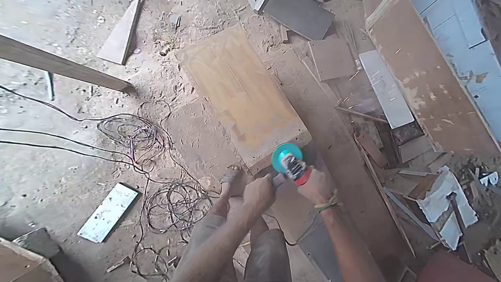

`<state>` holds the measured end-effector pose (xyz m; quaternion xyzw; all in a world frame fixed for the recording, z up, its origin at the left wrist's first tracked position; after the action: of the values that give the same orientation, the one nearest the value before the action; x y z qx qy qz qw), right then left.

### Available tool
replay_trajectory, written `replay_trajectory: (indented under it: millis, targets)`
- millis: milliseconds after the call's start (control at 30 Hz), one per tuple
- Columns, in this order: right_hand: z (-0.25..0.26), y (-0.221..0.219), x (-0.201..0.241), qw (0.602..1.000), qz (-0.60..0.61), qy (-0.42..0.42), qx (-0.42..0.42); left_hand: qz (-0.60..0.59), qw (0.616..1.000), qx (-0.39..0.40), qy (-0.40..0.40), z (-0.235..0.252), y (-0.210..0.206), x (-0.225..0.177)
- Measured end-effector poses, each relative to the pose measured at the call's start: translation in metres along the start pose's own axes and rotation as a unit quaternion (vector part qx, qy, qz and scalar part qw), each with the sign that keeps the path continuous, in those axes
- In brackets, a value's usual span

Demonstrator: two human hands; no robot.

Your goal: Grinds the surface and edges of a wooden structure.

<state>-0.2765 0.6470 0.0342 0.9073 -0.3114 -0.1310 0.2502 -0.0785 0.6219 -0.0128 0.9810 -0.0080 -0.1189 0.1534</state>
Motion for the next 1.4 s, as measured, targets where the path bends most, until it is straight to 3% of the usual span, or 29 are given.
replay_trajectory:
  millis: [100, 233, 333, 567, 800, 900, 1000, 1200, 1300, 1400]
  targets:
    - [-0.020, -0.055, 0.053, 0.992, -0.046, 0.087, 0.073, -0.037, 0.996, -0.002, 0.076, -0.023, -0.047, 0.078]
    - [-0.033, -0.058, 0.088, 0.977, -0.127, 0.123, 0.117, -0.110, 0.988, -0.020, 0.108, -0.031, -0.070, 0.105]
    - [-0.017, -0.034, 0.079, 0.979, -0.128, 0.117, 0.106, -0.117, 0.988, -0.002, 0.102, -0.022, -0.059, 0.079]
    - [0.027, 0.031, 0.011, 0.999, -0.038, 0.008, 0.027, -0.026, 0.999, 0.031, 0.020, 0.006, 0.019, -0.014]
    - [0.051, 0.077, -0.047, 0.990, 0.076, -0.107, -0.047, 0.001, 0.997, -0.008, -0.080, 0.028, 0.081, -0.099]
    - [0.053, 0.073, -0.062, 0.985, 0.097, -0.125, -0.069, 0.007, 0.995, -0.029, -0.097, 0.027, 0.085, -0.110]
    - [0.033, 0.033, -0.040, 0.992, 0.064, -0.099, -0.050, -0.001, 0.997, -0.015, -0.071, 0.012, 0.054, -0.062]
    - [-0.025, -0.079, 0.049, 0.995, -0.034, 0.091, 0.030, -0.034, 0.997, 0.018, 0.070, -0.035, -0.059, 0.087]
    - [-0.033, -0.103, 0.057, 0.990, -0.064, 0.102, 0.072, -0.042, 0.993, 0.033, 0.101, -0.040, -0.090, 0.107]
    - [-0.024, -0.096, 0.046, 0.989, -0.071, 0.098, 0.082, -0.047, 0.992, 0.038, 0.111, -0.033, -0.097, 0.093]
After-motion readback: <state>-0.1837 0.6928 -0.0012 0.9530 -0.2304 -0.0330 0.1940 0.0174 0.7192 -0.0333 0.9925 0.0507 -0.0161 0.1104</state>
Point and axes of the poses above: each hand's wrist, its own z-axis towards the middle knuckle, its own y-axis out of the back of the hand, x = y × z, the point moved 10 cm from there along z, towards the middle knuckle, and after that the axes turned 4 degrees about x, right-handed, at the moved point
